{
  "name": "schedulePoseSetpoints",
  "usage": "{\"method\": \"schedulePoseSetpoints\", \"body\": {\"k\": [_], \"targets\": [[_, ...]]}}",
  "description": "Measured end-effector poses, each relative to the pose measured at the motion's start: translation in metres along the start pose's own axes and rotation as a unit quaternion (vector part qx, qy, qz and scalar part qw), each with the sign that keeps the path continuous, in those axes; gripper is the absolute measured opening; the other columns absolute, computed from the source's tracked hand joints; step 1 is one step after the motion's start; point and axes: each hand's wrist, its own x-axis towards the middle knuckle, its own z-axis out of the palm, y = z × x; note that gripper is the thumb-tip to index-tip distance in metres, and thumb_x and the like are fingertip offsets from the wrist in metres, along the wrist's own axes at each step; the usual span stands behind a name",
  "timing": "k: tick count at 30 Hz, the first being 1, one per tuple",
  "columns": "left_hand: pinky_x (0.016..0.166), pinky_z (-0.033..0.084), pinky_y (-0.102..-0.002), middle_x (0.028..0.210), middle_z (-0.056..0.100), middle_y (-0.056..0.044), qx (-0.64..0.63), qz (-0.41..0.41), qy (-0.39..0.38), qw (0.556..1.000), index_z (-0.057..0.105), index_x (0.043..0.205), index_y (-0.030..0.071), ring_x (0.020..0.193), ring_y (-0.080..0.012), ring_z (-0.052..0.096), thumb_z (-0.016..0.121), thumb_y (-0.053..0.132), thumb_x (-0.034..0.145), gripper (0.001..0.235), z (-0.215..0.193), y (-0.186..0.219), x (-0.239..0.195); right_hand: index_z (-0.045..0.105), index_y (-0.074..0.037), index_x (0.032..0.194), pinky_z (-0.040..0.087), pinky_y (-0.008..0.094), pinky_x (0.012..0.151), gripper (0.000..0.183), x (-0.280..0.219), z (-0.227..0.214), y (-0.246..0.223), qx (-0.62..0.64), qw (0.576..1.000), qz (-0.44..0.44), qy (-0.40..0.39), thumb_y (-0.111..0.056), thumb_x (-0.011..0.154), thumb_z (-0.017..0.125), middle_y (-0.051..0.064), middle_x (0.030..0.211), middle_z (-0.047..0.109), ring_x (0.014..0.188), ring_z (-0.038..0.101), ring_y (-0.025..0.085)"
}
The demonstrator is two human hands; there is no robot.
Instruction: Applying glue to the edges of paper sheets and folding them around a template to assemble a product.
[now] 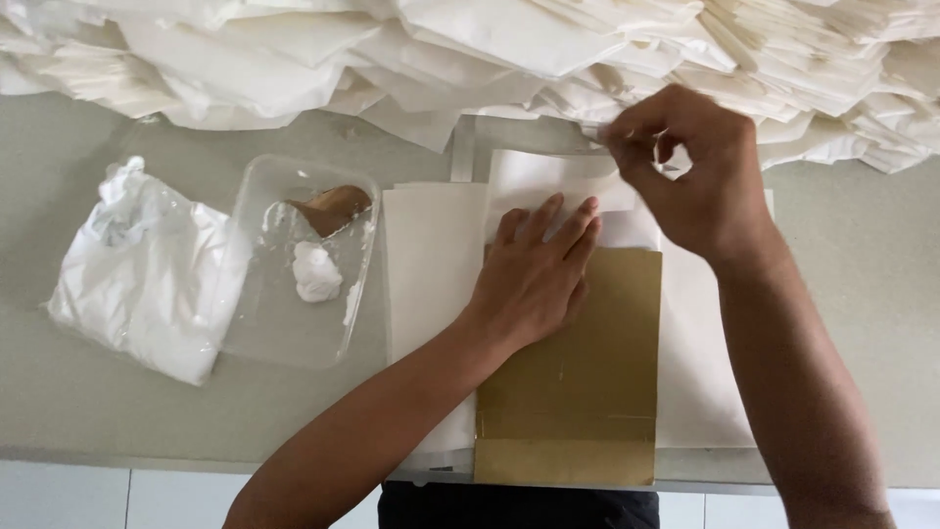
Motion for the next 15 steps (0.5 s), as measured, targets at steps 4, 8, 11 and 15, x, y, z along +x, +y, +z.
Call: {"method": "schedulePoseSetpoints", "body": {"k": [4,8,11,15], "targets": [[0.099,0.046,-0.05,0.15,0.055,-0.009,-0.004,0.019,0.031,0.999,0.064,0.134,0.006,0.133,-0.0344,0.055,0.06,0.029,0.094,0.047,0.0,0.0,0.001,0.072,0.001,0.097,0.052,0.042,0.086,0.037,-0.012,0.003,0.028,-0.1,0.989,-0.109,-0.012,0.024,0.071,0.059,0.014,0.111,0.077,0.098,0.067,0.032],[0.093,0.05,-0.041,0.137,0.066,-0.01,0.018,0.035,0.094,0.995,0.073,0.118,0.005,0.125,-0.0291,0.059,0.066,0.026,0.089,0.036,0.003,0.001,0.0,0.079,-0.014,0.107,0.052,0.041,0.074,0.021,-0.022,0.008,0.041,-0.23,0.964,-0.137,-0.011,0.005,0.097,0.076,-0.004,0.096,0.075,0.092,0.06,0.026],[0.094,0.052,-0.036,0.127,0.071,-0.013,0.021,0.051,0.1,0.993,0.072,0.117,0.002,0.122,-0.0258,0.061,0.068,0.025,0.087,0.038,0.001,0.001,0.002,0.083,-0.021,0.108,0.054,0.039,0.075,0.026,-0.023,0.008,0.048,-0.265,0.944,-0.195,-0.005,0.003,0.098,0.078,-0.008,0.107,0.079,0.091,0.061,0.024],[0.098,0.054,-0.036,0.124,0.073,-0.017,0.001,0.058,0.092,0.994,0.07,0.121,-0.001,0.122,-0.0276,0.065,0.068,0.023,0.091,0.039,0.005,0.001,0.0,0.084,-0.02,0.105,0.054,0.037,0.073,0.017,-0.022,0.008,0.054,-0.297,0.927,-0.228,-0.024,-0.006,0.095,0.087,-0.008,0.107,0.079,0.095,0.061,0.024]]}}
